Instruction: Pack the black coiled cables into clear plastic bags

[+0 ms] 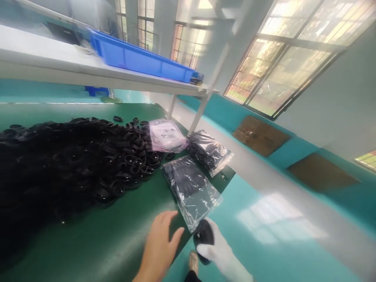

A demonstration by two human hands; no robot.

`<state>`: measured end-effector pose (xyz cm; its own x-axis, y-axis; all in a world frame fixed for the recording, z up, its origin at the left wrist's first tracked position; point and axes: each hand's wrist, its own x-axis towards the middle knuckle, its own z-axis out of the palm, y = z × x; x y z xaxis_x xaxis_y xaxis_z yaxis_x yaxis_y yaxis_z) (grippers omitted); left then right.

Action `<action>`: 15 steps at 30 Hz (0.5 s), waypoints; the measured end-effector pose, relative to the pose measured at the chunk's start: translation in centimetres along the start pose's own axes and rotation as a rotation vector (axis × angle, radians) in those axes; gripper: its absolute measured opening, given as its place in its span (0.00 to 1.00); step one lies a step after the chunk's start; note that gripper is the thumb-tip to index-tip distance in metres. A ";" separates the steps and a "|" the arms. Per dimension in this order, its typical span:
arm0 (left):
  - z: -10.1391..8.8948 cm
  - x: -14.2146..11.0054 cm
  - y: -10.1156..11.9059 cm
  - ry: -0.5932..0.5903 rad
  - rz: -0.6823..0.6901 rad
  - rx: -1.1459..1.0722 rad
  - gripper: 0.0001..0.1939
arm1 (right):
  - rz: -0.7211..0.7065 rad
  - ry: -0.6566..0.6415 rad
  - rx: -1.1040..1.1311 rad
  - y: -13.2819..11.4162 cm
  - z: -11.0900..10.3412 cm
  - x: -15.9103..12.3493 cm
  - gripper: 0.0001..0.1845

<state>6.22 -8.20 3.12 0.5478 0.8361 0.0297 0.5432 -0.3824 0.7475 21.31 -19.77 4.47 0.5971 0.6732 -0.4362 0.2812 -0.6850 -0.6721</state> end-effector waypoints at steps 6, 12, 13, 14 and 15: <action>11.2 4.5 4.6 0.004 0.206 0.440 0.21 | -0.093 -0.015 -0.159 9.0 -4.6 3.9 0.46; 11.3 4.8 5.1 0.033 0.155 0.629 0.13 | -0.452 -0.245 -0.364 6.8 -5.1 8.9 0.51; 11.1 4.8 5.4 0.039 0.136 0.620 0.13 | -0.491 -0.262 -0.388 6.2 -5.2 9.6 0.51; 10.9 4.8 5.7 0.046 0.114 0.604 0.13 | -0.523 -0.270 -0.409 5.8 -5.3 10.3 0.51; 10.8 4.9 6.0 0.055 0.090 0.586 0.13 | -0.548 -0.265 -0.425 5.4 -5.4 11.1 0.51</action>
<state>19.01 -10.64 0.54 0.5824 0.8037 0.1217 0.7656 -0.5926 0.2504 33.50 -17.51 -0.80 0.1016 0.9571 -0.2712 0.7855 -0.2445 -0.5685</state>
